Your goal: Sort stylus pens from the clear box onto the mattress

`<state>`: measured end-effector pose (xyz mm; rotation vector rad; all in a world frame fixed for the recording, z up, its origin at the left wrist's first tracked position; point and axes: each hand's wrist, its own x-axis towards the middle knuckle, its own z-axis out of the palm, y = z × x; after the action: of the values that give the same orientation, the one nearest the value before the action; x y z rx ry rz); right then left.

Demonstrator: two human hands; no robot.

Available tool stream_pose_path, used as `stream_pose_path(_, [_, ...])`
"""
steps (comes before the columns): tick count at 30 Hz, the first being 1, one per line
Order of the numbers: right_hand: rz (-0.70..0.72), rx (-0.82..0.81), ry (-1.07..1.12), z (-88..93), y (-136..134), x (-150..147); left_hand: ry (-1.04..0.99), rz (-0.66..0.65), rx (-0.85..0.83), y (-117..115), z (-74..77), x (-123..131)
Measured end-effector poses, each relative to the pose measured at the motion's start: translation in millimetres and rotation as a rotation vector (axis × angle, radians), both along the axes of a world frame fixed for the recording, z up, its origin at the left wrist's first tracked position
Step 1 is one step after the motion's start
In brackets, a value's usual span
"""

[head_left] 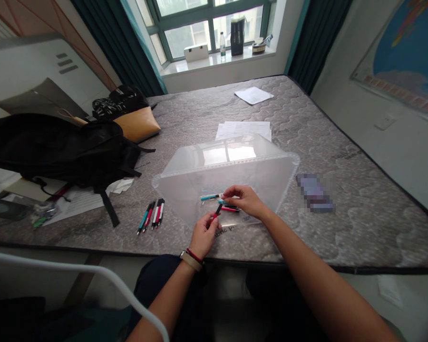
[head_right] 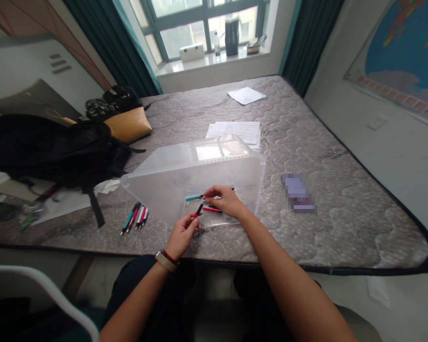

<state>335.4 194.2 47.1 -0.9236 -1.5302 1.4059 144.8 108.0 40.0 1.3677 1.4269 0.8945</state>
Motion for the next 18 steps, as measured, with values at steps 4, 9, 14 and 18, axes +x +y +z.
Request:
stream_pose_path(4, [0.089, -0.012, -0.001, 0.1, -1.4, 0.6, 0.023, -0.027, 0.004, -1.1, -0.6, 0.2])
stream_pose_path(9, [0.079, -0.090, 0.049, -2.6, -2.6, -2.2, 0.016, -0.031, 0.001, -2.0, -0.8, -0.1])
stream_pose_path(14, [0.060, -0.079, 0.015, -6.7, -1.7, -4.5, 0.014, -0.034, -0.001, -2.3, 0.5, 0.2])
stream_pose_path(18, [0.052, -0.130, 0.036, -7.4, -2.1, -6.4, -0.051, -0.016, -0.027, -3.8, 4.3, 3.3])
